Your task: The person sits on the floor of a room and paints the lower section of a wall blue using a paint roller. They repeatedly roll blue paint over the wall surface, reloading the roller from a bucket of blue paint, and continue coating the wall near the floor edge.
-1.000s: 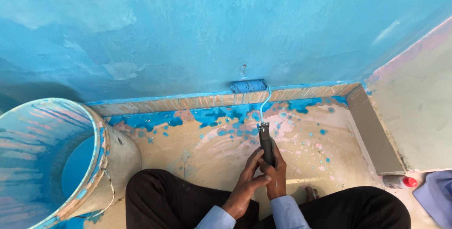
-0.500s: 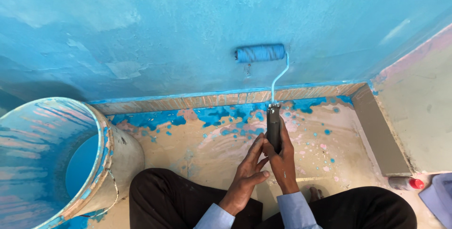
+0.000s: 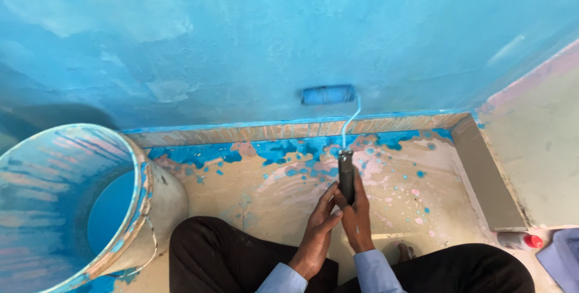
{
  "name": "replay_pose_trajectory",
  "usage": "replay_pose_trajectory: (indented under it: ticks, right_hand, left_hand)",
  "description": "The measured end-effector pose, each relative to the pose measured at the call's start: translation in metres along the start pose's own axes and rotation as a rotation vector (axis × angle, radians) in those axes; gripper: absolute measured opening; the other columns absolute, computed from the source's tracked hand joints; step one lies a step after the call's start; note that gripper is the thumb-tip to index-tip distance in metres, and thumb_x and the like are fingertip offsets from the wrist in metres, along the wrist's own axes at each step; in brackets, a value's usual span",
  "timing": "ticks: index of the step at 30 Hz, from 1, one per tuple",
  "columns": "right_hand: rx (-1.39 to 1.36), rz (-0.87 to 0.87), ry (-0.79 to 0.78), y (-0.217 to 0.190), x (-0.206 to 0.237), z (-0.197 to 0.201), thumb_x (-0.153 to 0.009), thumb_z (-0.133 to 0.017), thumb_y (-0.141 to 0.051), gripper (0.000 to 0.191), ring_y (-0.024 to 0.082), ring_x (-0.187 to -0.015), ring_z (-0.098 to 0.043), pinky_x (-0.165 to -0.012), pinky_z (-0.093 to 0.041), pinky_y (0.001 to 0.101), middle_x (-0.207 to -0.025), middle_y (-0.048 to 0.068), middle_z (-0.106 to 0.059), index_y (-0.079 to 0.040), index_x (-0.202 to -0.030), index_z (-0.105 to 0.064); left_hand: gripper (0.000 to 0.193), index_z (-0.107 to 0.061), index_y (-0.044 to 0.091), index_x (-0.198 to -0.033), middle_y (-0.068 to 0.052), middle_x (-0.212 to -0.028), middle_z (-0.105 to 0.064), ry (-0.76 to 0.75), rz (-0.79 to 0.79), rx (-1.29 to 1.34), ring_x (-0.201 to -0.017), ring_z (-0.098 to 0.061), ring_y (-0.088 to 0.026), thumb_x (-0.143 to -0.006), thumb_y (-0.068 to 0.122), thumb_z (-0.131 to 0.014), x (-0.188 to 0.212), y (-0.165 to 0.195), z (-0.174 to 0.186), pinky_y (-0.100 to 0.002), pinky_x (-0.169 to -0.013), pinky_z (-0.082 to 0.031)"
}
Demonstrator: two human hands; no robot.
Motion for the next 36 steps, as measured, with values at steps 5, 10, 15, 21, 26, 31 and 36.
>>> replay_pose_trajectory:
  ticks: [5, 10, 15, 21, 26, 31, 36]
  right_hand:
    - [0.054, 0.114, -0.013, -0.056, -0.007, -0.002, -0.091, -0.061, -0.003, 0.076, 0.017, -0.094, -0.062, -0.076, -0.053, 0.0334, -0.120, 0.010, -0.063, -0.011, -0.161, -0.032]
    - [0.050, 0.111, -0.016, -0.093, -0.010, -0.005, -0.092, -0.063, -0.007, 0.078, 0.015, -0.078, -0.061, -0.064, -0.052, 0.0314, -0.100, 0.009, -0.062, -0.012, -0.162, -0.031]
    - [-0.043, 0.076, -0.043, -0.073, -0.010, -0.016, -0.091, -0.064, -0.008, 0.081, 0.020, -0.085, -0.060, -0.072, -0.053, 0.0355, -0.112, 0.013, -0.063, -0.010, -0.164, -0.030]
    - [0.056, 0.068, -0.036, -0.020, 0.000, -0.020, -0.091, -0.065, -0.013, 0.076, 0.028, -0.142, -0.046, -0.112, -0.039, 0.0393, -0.159, 0.017, -0.043, -0.004, -0.159, -0.030]
    - [0.001, 0.059, -0.052, -0.029, 0.004, -0.024, -0.092, -0.065, -0.015, 0.075, 0.027, -0.137, -0.051, -0.109, -0.043, 0.0385, -0.154, 0.017, -0.049, -0.006, -0.159, -0.031]
    - [0.001, 0.059, -0.072, -0.076, -0.001, -0.024, -0.091, -0.066, -0.017, 0.080, 0.028, -0.128, -0.057, -0.099, -0.051, 0.0381, -0.145, 0.019, -0.054, -0.010, -0.162, -0.029]
    - [0.072, 0.032, -0.065, -0.083, -0.001, -0.025, -0.090, -0.066, -0.020, 0.081, 0.027, -0.126, -0.063, -0.098, -0.054, 0.0373, -0.141, 0.017, -0.061, -0.012, -0.161, -0.029]
  left_hand:
    - [0.101, -0.026, 0.013, -0.163, -0.011, -0.171, -0.021, -0.115, -0.140, 0.065, -0.160, -0.013, -0.025, -0.081, 0.048, -0.075, 0.012, 0.036, -0.016, -0.045, -0.127, -0.009]
    - [0.103, -0.022, 0.009, -0.162, -0.014, -0.171, -0.023, -0.170, -0.228, 0.109, -0.160, -0.018, -0.027, -0.083, 0.048, -0.074, 0.017, 0.060, -0.022, -0.047, -0.128, -0.018]
    - [0.092, -0.021, 0.013, -0.162, -0.007, -0.169, -0.025, -0.044, -0.130, 0.006, -0.157, -0.024, -0.022, -0.089, 0.049, -0.064, 0.005, 0.042, -0.003, -0.044, -0.125, -0.022]
    - [0.084, -0.022, 0.015, -0.161, -0.007, -0.166, -0.032, 0.043, -0.001, 0.133, -0.154, -0.032, -0.023, -0.093, 0.045, -0.061, -0.008, 0.000, 0.016, -0.042, -0.123, -0.028]
    - [0.087, -0.025, 0.012, -0.162, -0.008, -0.165, -0.034, 0.086, -0.034, 0.080, -0.154, -0.032, -0.022, -0.091, 0.044, -0.065, -0.004, 0.003, 0.013, -0.041, -0.124, -0.027]
    - [0.090, -0.024, 0.006, -0.161, -0.012, -0.167, -0.032, -0.056, -0.200, 0.173, -0.155, -0.030, -0.025, -0.091, 0.042, -0.068, 0.005, 0.038, 0.004, -0.043, -0.126, -0.026]
    - [0.085, -0.027, 0.007, -0.160, -0.011, -0.165, -0.035, -0.091, -0.184, 0.192, -0.153, -0.035, -0.025, -0.092, 0.041, -0.067, 0.007, 0.049, 0.003, -0.043, -0.124, -0.030]
Point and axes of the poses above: each hand's wrist, its own x-axis away from the middle knuckle, its own z-axis out of the back of the hand, y = z × x, the point moved 5 cm from there along -x, towards the middle knuckle
